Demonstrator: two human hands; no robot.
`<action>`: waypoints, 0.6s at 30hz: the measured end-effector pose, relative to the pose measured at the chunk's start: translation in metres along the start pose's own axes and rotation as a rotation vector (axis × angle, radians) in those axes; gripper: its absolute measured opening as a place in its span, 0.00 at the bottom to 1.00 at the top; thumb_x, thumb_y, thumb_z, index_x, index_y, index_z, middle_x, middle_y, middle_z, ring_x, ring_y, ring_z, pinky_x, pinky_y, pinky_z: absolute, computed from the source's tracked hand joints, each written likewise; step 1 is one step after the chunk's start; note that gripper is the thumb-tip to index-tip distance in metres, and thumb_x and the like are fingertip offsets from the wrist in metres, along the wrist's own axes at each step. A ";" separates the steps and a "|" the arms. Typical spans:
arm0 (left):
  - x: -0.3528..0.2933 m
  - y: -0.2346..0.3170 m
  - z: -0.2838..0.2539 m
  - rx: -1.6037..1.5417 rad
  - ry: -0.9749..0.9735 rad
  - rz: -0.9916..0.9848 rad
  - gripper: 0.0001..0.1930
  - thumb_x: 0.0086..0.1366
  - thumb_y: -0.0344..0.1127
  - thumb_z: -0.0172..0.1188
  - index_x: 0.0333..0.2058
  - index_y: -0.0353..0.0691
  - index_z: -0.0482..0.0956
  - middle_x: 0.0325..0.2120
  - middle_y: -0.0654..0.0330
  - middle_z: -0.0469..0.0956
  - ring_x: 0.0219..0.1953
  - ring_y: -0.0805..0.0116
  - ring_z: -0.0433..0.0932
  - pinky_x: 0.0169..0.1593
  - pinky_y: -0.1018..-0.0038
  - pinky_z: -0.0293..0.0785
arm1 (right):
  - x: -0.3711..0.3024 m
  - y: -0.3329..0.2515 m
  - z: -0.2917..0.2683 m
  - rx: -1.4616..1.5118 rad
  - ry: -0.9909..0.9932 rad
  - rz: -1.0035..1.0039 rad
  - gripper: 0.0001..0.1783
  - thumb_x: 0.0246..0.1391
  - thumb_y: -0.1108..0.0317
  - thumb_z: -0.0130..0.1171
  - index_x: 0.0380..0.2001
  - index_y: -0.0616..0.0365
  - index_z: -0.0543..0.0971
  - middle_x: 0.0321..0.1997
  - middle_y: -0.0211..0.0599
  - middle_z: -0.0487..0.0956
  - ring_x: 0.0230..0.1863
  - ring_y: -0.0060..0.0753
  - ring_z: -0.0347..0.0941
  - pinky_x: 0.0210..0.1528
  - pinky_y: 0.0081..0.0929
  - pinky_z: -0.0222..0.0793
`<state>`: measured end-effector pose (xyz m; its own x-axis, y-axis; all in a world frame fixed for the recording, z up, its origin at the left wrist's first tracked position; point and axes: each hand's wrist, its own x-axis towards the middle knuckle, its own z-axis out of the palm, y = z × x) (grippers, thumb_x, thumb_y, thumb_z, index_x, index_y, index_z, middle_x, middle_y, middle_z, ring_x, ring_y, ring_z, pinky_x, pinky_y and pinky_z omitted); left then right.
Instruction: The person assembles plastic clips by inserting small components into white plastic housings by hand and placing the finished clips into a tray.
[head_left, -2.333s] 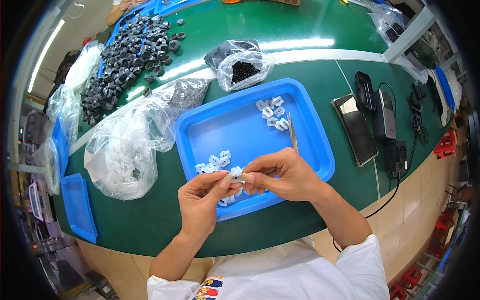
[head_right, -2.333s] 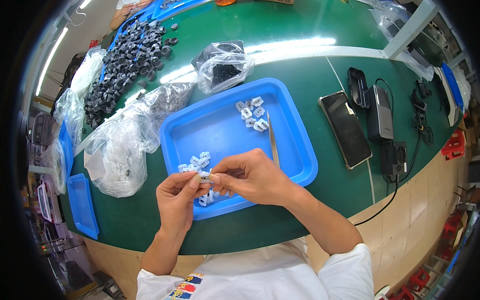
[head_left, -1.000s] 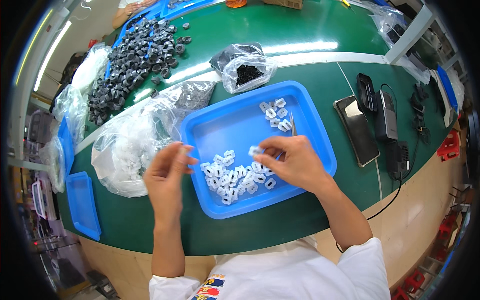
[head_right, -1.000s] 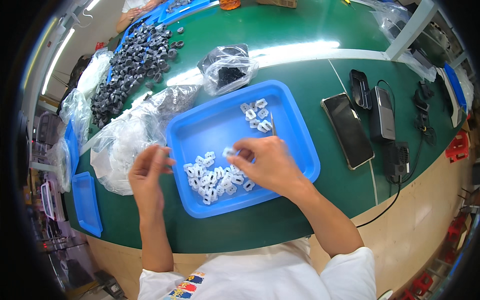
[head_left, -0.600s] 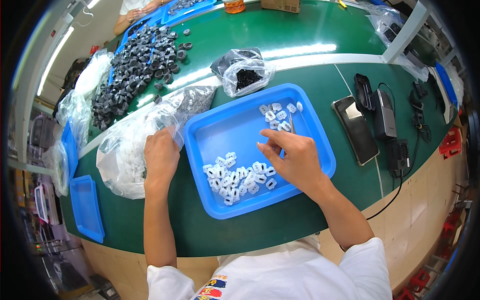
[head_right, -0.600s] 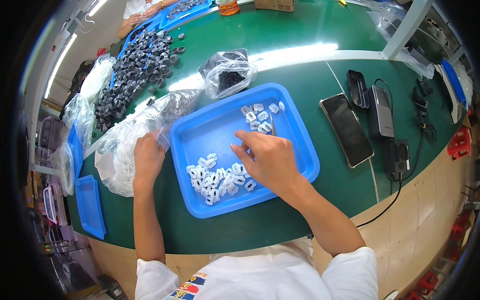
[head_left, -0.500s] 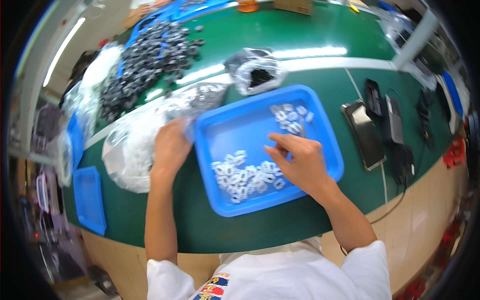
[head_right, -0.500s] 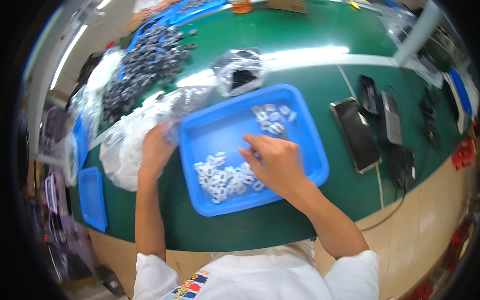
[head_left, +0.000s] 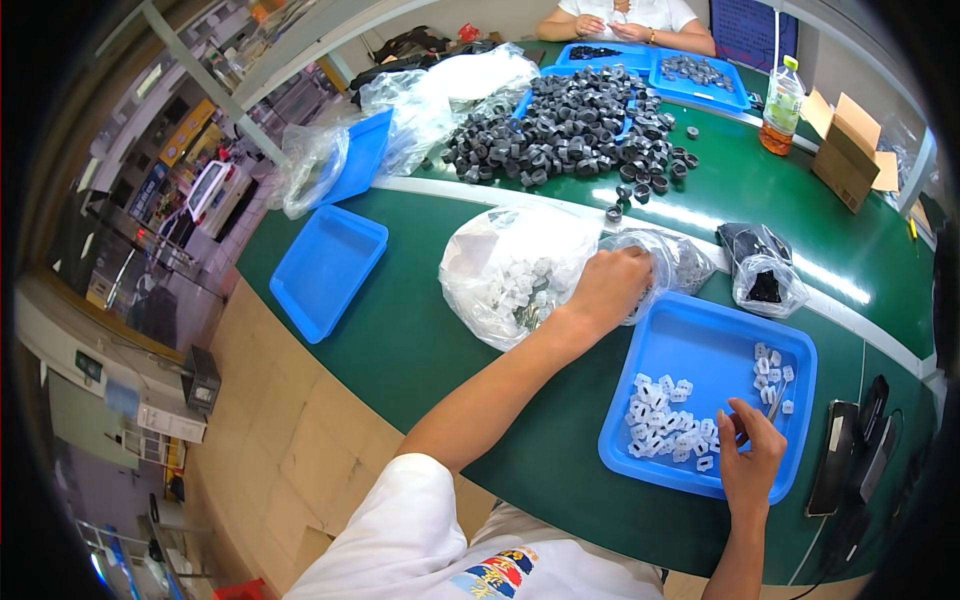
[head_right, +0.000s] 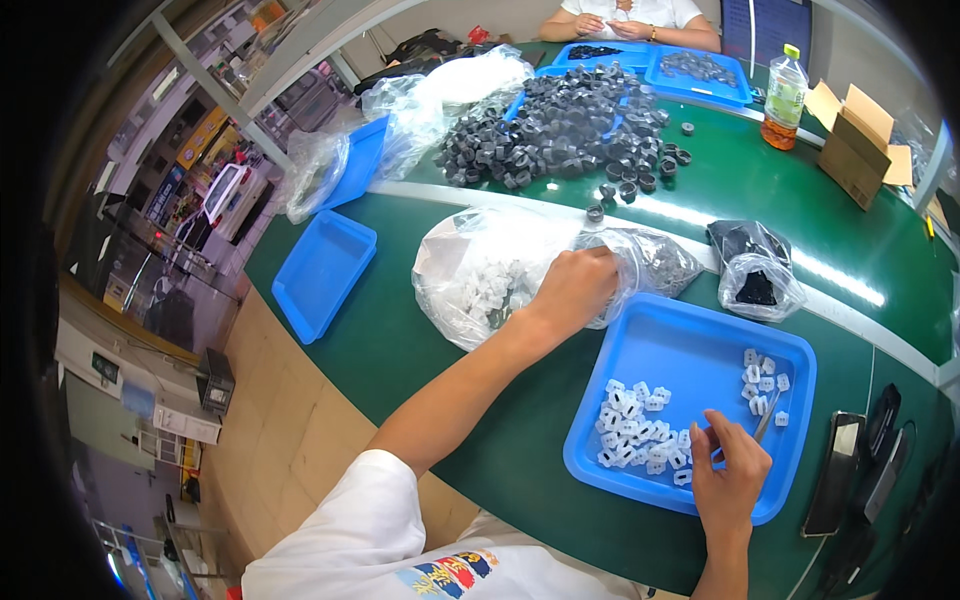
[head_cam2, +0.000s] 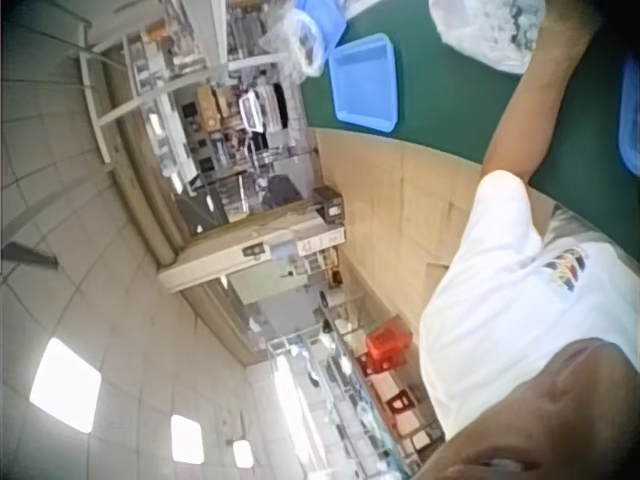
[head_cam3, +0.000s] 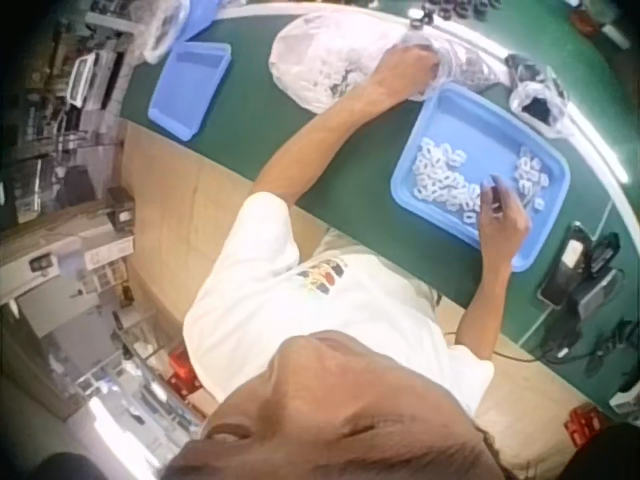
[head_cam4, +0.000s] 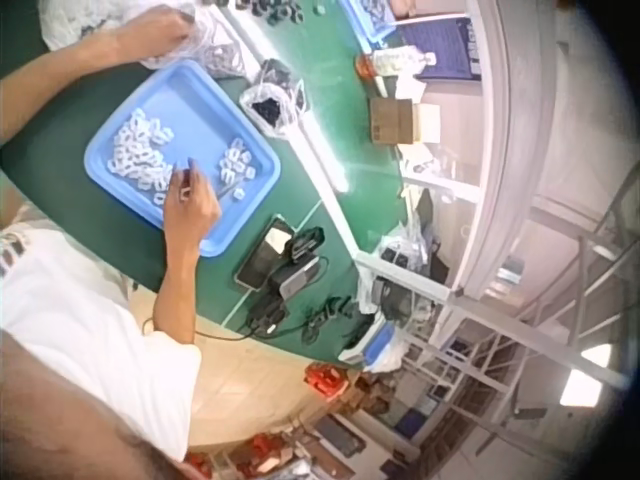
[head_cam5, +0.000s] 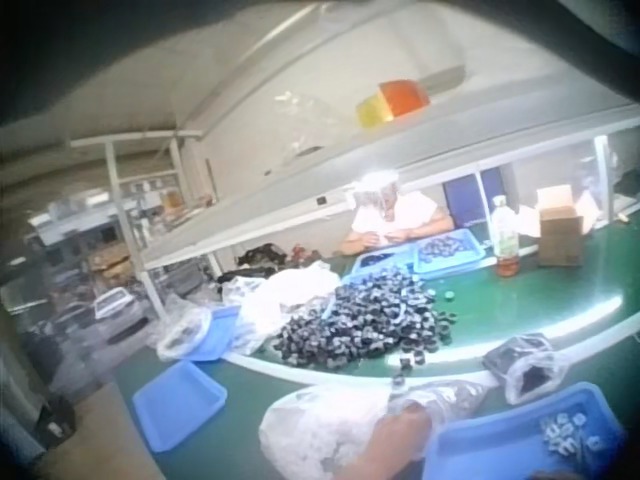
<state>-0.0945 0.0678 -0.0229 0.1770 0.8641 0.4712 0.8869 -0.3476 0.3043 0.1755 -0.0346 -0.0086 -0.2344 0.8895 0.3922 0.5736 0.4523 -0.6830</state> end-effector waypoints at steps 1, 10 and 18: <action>0.001 -0.001 -0.001 0.003 0.003 -0.004 0.04 0.53 0.29 0.56 0.24 0.35 0.77 0.27 0.50 0.78 0.29 0.50 0.79 0.34 0.59 0.76 | 0.000 0.000 0.000 -0.008 -0.001 -0.003 0.09 0.47 0.76 0.64 0.34 0.64 0.79 0.21 0.37 0.77 0.20 0.28 0.73 0.20 0.22 0.65; 0.001 0.009 -0.018 -0.189 0.002 -0.208 0.06 0.54 0.29 0.60 0.29 0.31 0.79 0.24 0.50 0.79 0.25 0.57 0.80 0.34 0.67 0.76 | -0.001 0.004 0.000 -0.014 -0.016 -0.023 0.09 0.46 0.76 0.64 0.34 0.64 0.79 0.21 0.37 0.77 0.20 0.28 0.74 0.20 0.22 0.65; -0.070 0.070 -0.055 -1.263 0.218 -0.634 0.16 0.59 0.20 0.60 0.47 0.33 0.74 0.39 0.48 0.80 0.38 0.60 0.82 0.42 0.71 0.80 | 0.002 -0.009 0.000 0.241 -0.085 -0.024 0.21 0.42 0.74 0.68 0.44 0.57 0.79 0.29 0.39 0.79 0.25 0.33 0.76 0.26 0.24 0.71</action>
<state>-0.0684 -0.0372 0.0108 -0.2688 0.9614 0.0595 -0.1986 -0.1158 0.9732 0.1693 -0.0365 -0.0016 -0.3164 0.8762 0.3636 0.3660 0.4664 -0.8053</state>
